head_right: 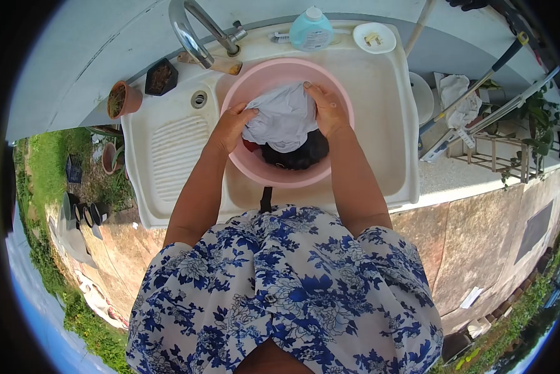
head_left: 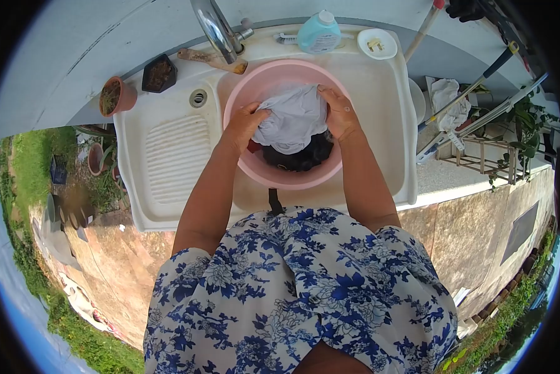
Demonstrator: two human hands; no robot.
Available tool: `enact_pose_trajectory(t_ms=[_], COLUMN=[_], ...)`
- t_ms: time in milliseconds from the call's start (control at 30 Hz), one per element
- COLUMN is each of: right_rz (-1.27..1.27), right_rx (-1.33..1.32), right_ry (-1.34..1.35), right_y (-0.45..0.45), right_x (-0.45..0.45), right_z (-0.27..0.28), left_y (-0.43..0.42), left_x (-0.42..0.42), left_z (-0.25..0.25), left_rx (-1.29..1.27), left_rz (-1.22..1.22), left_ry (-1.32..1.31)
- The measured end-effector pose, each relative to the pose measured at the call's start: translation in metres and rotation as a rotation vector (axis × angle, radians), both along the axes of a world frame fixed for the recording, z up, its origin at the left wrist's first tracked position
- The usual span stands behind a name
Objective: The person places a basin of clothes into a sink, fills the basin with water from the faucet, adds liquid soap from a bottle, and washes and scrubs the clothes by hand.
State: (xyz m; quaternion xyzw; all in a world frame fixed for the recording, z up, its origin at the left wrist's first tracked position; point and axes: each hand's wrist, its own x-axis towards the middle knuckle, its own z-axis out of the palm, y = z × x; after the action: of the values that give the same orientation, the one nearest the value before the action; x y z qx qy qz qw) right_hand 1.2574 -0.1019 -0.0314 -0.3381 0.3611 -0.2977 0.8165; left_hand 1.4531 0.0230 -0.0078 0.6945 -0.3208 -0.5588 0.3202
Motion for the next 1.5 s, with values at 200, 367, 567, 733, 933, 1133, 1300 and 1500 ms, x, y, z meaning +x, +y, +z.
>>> enact_pose_trajectory(t_ms=[200,367,567,733,933,1133,1300,1500], right_rz=[0.652,0.294,-0.087,-0.147,-0.081,-0.209,0.101,0.075], right_rx=[-0.922,-0.203,0.317,0.696,0.448,0.567,0.443,0.682], right_ry=[0.716,0.287,-0.406,-0.204,-0.316,-0.201,-0.26,-0.147], right_y=[0.042,0.03,0.036,0.035,0.074,0.063,0.043,0.081], right_x=[-0.007,-0.019,0.001,0.023,0.038,0.052,0.017,0.043], right_z=[-0.06,-0.049,-0.006,-0.039,-0.001,0.012,-0.02,0.027], left_y=[0.008,0.023,0.016,-0.007,-0.033,-0.042,-0.012,-0.04], left_x=[0.006,0.013,0.009,-0.091,-0.082,-0.061,-0.118,-0.028], left_z=[-0.001,0.013,-0.023,0.032,0.002,-0.007,0.02,-0.031], left_rx=[-0.28,-0.323,-0.338,-0.718,-0.423,-0.465,-0.809,-0.415], left_rz=[0.593,0.676,0.533,0.149,-0.012,0.163,-0.137,0.042], left_ry=[0.887,0.946,0.349,-0.64,-1.013,-1.049,-0.924,-1.097])
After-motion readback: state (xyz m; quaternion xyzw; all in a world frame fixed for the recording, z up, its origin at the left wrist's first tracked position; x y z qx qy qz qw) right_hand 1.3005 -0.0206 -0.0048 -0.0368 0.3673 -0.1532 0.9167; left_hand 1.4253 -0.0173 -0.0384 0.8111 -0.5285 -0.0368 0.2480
